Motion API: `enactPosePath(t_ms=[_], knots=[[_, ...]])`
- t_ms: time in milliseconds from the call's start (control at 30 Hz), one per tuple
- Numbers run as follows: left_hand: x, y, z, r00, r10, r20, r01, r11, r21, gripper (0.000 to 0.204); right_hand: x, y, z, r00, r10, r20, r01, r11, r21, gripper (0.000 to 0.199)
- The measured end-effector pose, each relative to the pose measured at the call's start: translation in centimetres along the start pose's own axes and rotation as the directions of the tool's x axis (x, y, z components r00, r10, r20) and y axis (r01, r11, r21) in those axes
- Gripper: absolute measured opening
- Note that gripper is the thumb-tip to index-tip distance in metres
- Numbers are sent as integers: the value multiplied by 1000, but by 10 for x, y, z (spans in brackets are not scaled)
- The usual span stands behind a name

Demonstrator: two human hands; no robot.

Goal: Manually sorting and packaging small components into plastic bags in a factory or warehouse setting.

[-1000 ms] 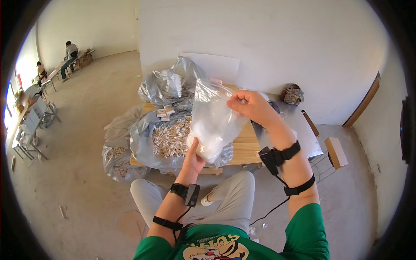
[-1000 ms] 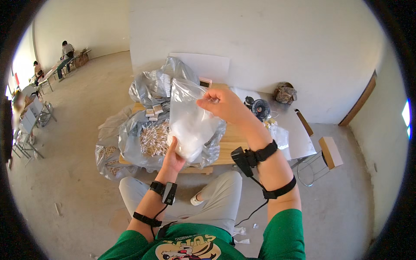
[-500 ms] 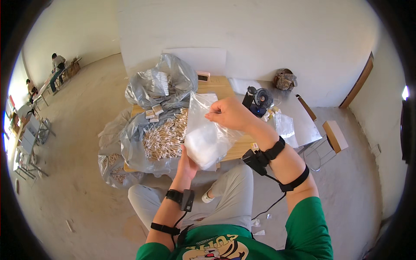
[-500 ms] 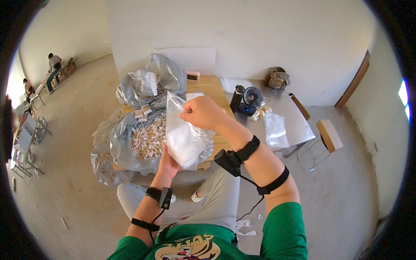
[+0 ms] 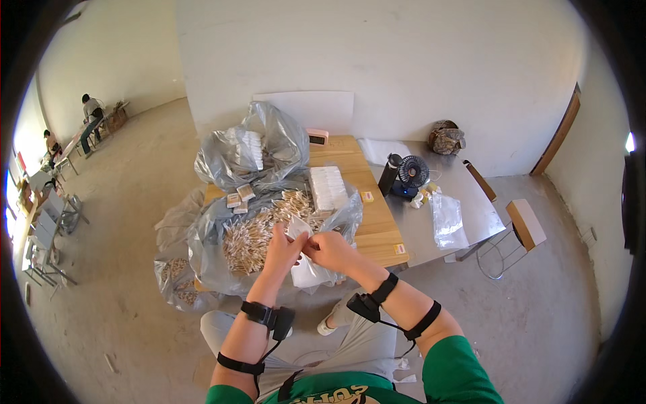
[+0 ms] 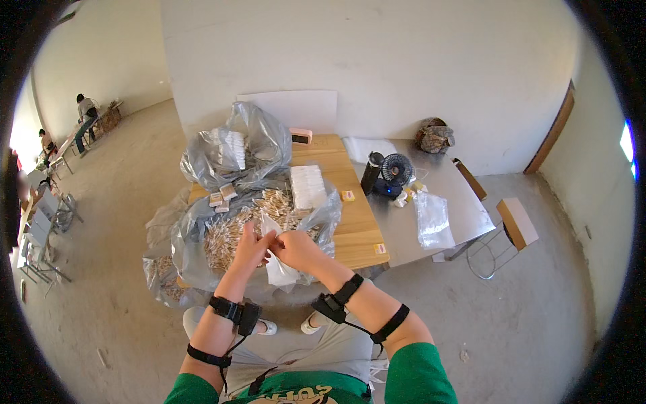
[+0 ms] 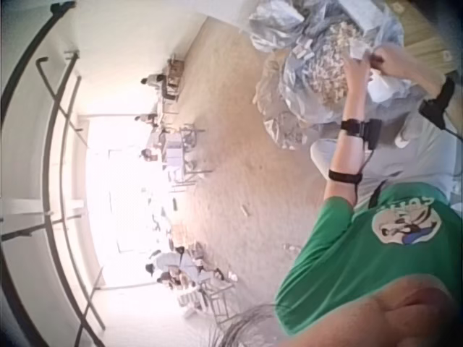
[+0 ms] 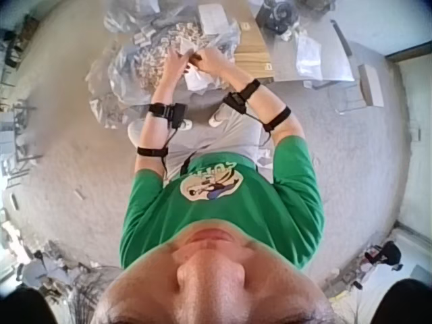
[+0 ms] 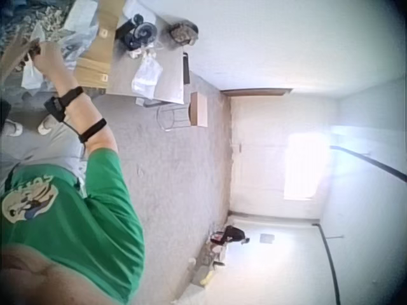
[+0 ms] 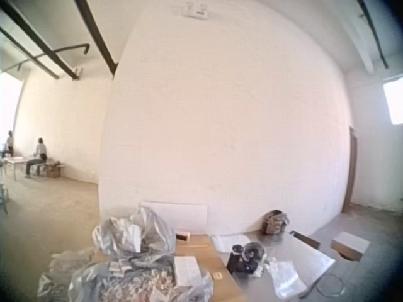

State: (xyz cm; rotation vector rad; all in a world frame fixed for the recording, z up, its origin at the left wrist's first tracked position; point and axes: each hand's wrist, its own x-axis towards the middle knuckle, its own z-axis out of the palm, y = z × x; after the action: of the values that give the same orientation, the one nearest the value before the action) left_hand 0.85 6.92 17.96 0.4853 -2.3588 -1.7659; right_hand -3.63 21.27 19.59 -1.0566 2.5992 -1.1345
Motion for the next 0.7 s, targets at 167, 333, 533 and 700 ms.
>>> enactPosePath(t_ms=[167, 333, 533, 700], knots=[[-1, -7, -6, 995, 74, 69, -80, 993, 84, 37, -15, 26, -6, 998, 62, -30, -58, 992, 116, 22], [0, -31, -4, 948, 316, -41, -292, 914, 281, 27, -33, -7, -32, 971, -120, -206, 29, 917, -399, 13], [-5, -46, 0, 924, 374, -85, -359, 922, 146, 23, -6, -35, 3, 961, -268, -69, 267, 963, -23, 12], [-9, -48, -5, 920, 376, -107, -360, 922, 144, 20, 21, -21, 16, 866, 61, 496, 149, 916, -374, 17]])
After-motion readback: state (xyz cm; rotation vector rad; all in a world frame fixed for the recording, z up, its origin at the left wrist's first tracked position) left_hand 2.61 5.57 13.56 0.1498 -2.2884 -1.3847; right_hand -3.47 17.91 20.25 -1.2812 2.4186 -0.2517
